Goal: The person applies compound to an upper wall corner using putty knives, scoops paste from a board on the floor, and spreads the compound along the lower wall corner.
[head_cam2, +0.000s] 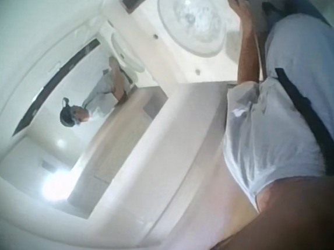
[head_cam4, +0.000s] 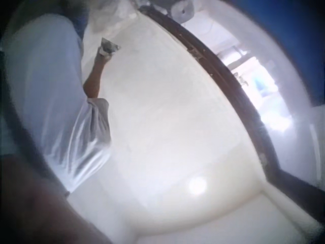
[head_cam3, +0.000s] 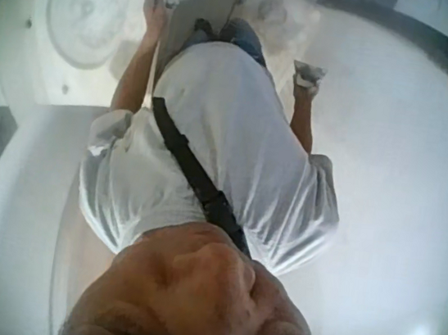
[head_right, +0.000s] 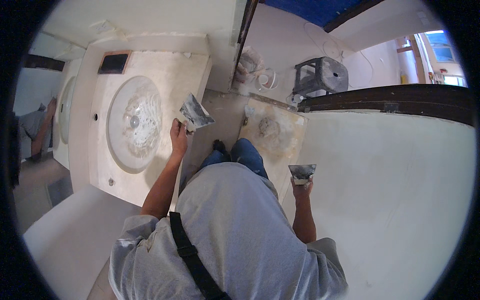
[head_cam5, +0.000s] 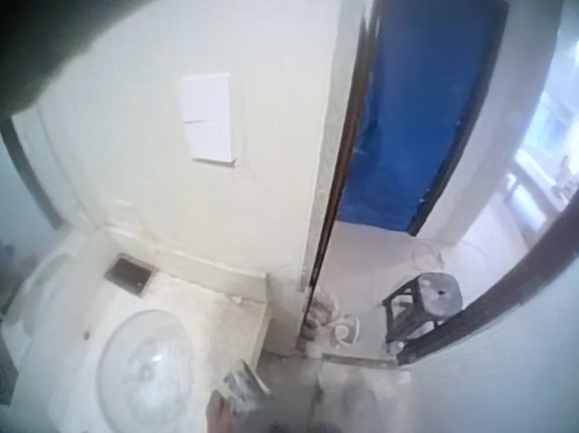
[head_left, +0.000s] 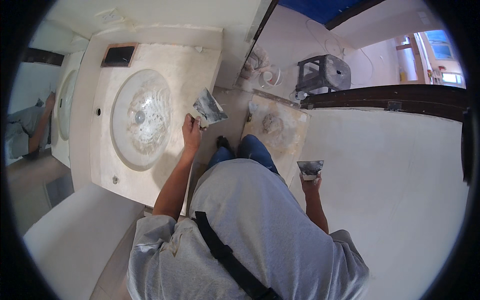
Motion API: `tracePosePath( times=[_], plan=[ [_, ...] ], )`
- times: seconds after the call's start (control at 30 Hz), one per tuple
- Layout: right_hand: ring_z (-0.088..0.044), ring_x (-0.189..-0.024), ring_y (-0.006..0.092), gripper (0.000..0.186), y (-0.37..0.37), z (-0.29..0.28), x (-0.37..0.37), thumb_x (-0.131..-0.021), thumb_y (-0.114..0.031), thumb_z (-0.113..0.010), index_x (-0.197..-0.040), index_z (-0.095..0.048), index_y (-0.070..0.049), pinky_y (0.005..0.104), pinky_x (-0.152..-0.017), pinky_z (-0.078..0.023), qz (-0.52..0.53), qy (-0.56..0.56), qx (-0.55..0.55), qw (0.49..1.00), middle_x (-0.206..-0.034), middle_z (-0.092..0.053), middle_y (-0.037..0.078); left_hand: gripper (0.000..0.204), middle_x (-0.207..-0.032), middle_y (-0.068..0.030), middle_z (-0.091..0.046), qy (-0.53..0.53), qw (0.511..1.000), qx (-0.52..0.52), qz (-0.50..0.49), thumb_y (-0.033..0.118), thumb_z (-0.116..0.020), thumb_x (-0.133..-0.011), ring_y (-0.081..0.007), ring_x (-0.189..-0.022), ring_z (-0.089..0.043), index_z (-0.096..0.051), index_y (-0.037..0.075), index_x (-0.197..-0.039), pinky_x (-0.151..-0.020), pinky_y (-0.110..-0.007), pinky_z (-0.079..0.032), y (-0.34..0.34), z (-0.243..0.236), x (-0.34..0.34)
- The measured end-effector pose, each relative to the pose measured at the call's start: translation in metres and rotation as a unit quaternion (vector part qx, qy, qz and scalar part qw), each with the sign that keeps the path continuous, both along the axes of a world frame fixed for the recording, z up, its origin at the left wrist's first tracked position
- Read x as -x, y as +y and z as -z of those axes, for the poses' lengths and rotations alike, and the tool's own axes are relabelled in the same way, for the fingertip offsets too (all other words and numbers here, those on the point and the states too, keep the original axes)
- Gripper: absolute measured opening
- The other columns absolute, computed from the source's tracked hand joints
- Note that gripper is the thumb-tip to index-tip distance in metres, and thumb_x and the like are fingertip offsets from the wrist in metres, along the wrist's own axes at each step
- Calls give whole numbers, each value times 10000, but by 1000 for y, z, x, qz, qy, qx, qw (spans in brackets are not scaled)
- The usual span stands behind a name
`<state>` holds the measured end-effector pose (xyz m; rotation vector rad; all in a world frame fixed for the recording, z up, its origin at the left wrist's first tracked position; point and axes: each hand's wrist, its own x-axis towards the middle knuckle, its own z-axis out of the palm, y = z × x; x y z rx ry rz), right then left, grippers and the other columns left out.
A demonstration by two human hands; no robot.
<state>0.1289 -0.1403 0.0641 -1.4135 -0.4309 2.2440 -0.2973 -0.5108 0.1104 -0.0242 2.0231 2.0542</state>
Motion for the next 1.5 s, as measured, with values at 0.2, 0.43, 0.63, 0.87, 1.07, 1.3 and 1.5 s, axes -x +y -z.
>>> tracePosePath(
  times=[0.2,0.43,0.63,0.87,1.07,1.3,1.5],
  plan=[
    [-400,-1279,267,509,10,-14,63,-935,-432,-431,-1354,-407,-144,472,-1034,-340,-77,-28,-52,995,-1395,-445,60,132,-673,-72,-496,17,987,160,23,68,-504,-914,-145,-565,-495,-436,20,-812,-560,-280,-454,2,17,-8],
    [-339,-1330,213,558,27,26,187,-923,-476,-464,-1384,-388,-171,448,-1057,-271,-367,-84,-300,876,-1429,-417,11,89,-775,-163,-556,70,980,126,134,48,-465,-899,-255,-725,-558,-515,-15,-937,-669,-347,-443,77,-6,15],
    [-435,-1258,264,552,29,88,267,-889,-444,-514,-1375,-372,-224,532,-976,-402,-202,61,-20,977,-1371,-430,37,378,-1230,-255,-525,146,979,96,110,37,-441,-893,-371,-1167,-497,-458,-66,-1256,-999,-373,-365,153,72,64],
    [-525,-1141,266,443,54,196,269,-927,-321,-552,-1283,-441,-82,462,-809,-568,-276,0,-223,935,-1253,-501,92,400,-1426,-254,-332,204,974,92,36,-2,-434,-873,-385,-1358,-277,-439,-62,-1268,-1120,-412,-211,207,143,109],
    [-544,-1065,233,398,72,347,266,-938,-257,-555,-1235,-479,-4,416,-891,-524,-171,-25,-171,970,-1224,-523,113,315,-1453,-277,-274,351,927,131,-38,58,-452,-892,-470,-1369,-188,-451,-59,-1185,-1119,-501,-154,242,234,133],
    [-557,-926,276,499,102,534,269,-876,-337,-631,-1214,-481,-2,430,-786,-520,-182,-238,-317,900,-1145,-535,159,494,-1443,-255,-317,484,848,193,-92,134,-421,-952,-411,-1350,-287,-305,-25,-1405,-1094,-473,-228,259,266,161],
    [-554,-929,291,478,108,598,250,-819,-320,-705,-1088,-481,5,436,-731,-521,12,-210,-198,957,-1114,-526,171,269,-1190,-181,-562,649,734,198,-21,52,-502,-875,-359,-1087,-528,-578,-14,-1125,-959,-457,-388,235,303,179]
  ],
)
